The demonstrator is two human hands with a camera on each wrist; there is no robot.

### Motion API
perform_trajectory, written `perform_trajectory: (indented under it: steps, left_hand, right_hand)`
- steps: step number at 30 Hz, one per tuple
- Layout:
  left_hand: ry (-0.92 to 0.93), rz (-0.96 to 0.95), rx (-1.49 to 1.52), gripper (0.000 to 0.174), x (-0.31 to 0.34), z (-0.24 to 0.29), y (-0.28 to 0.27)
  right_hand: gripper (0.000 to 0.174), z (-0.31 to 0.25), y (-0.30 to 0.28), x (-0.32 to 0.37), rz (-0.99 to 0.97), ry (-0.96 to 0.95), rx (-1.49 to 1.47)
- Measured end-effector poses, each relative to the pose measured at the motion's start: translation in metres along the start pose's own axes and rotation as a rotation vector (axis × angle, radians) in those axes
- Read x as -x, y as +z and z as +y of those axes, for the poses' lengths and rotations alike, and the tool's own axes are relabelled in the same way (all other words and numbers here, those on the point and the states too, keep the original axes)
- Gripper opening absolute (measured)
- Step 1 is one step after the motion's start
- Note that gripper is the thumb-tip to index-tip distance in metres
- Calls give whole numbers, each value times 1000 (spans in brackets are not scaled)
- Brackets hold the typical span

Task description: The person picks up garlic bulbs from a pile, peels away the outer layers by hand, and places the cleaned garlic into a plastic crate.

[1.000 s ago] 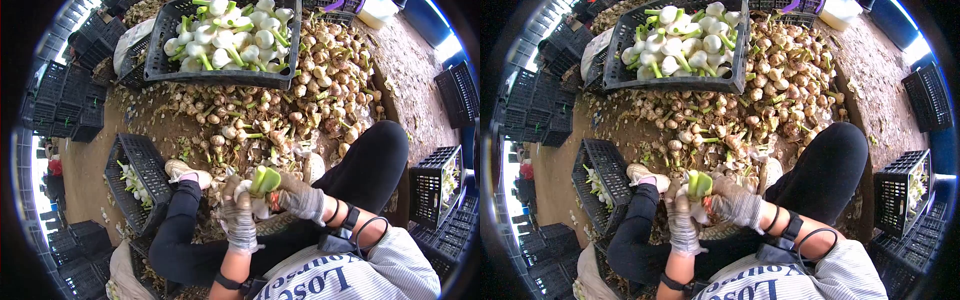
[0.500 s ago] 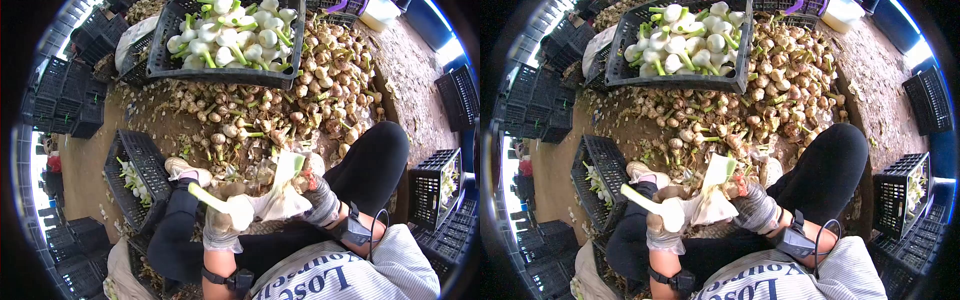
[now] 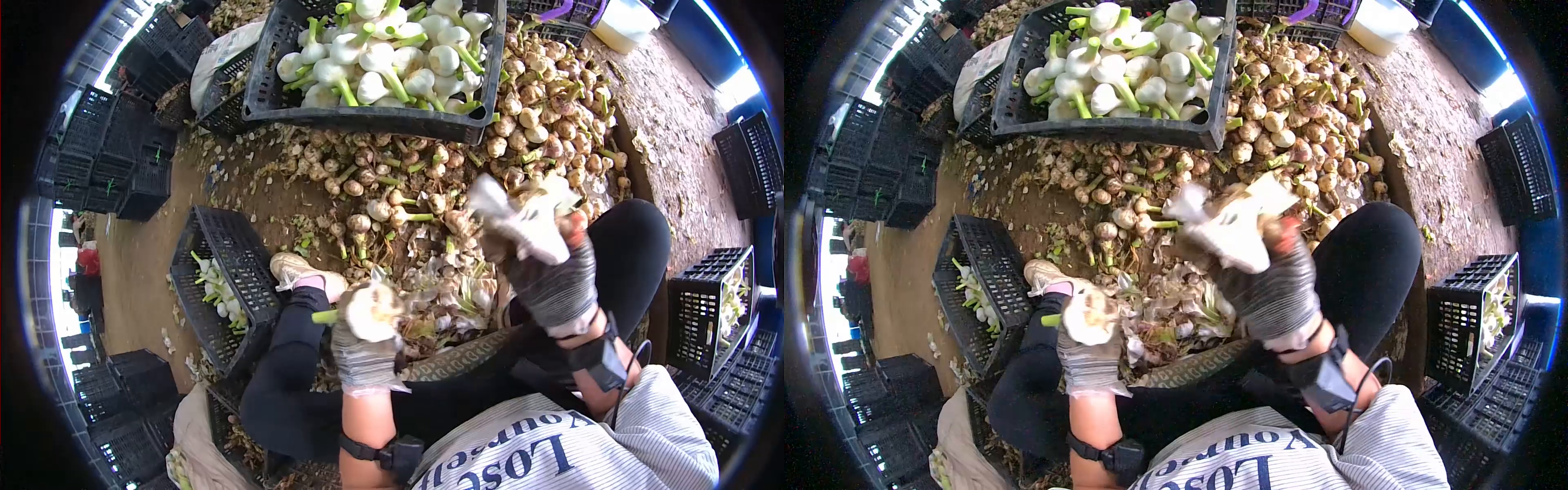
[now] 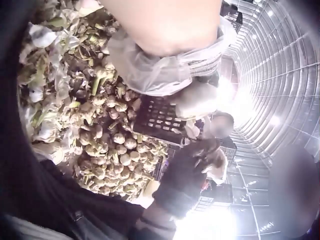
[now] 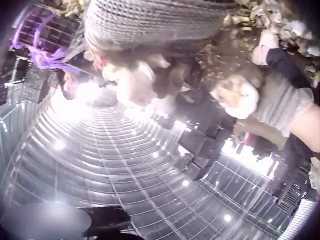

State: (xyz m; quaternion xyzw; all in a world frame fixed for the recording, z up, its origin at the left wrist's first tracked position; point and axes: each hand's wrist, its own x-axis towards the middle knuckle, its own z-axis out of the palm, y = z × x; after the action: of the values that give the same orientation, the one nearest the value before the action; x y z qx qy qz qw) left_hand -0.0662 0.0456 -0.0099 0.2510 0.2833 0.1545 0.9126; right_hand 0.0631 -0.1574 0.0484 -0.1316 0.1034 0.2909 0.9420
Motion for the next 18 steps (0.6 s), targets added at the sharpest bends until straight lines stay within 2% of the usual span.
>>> perform_trajectory:
  steps: [1, 2, 4, 5, 6, 7, 8, 9, 10, 11, 12, 14, 15, 16, 17, 18]
  left_hand:
    - [-1, 35, 73, 34, 2, 3, 2]
    - [1, 70, 145, 33, 3, 6, 5]
    - [-188, -86, 261, 31, 6, 11, 14]
    - [-253, -138, 297, 30, 4, 11, 16]
    - [-46, -121, -19, 32, -3, 1, 9]
    - [9, -106, -93, 31, -4, -3, 9]
    - [63, -87, -168, 29, -4, -7, 9]
    - [-11, -30, -119, 30, -1, -6, 9]
    - [-83, 27, -71, 32, 2, -4, 11]
    - [-127, 21, -174, 37, 4, -2, 17]
    - [-171, 14, -276, 42, 5, -1, 24]
    - [-232, 107, -262, 42, -2, -8, 9]
    - [-232, 104, -259, 42, -1, -5, 12]
    - [-280, -12, -244, 40, 4, 0, 18]
    - [-327, -126, -228, 39, 7, 3, 21]
    - [-326, -124, -227, 39, 7, -1, 20]
  right_hand:
    - [48, -9, -8, -5, -71, -43, -4]
    - [55, -14, -17, -10, -32, -57, 190]
    - [66, -2, -12, -3, -27, 151, 863]
    - [67, 7, -16, -3, -186, 109, 1178]
    - [67, 16, -21, -3, -343, 9, 1531]
    - [69, 25, -22, -3, -477, -137, 1816]
    - [64, 30, -18, -2, -592, -353, 1938]
    - [64, 34, -13, 0, -586, -344, 1936]
    - [57, 39, -7, 2, -537, -309, 1811]
    - [50, 42, -4, 2, -493, -282, 1688]
    - [50, 43, -4, -1, -491, -283, 1687]
    - [41, 43, -4, -5, -592, -149, 1557]
    - [33, 42, -1, -4, -515, -49, 1536]
    - [33, 43, -5, -5, -514, -48, 1539]
    - [26, 46, -11, -8, -525, -130, 1594]
    - [19, 48, -13, -11, -536, -214, 1646]
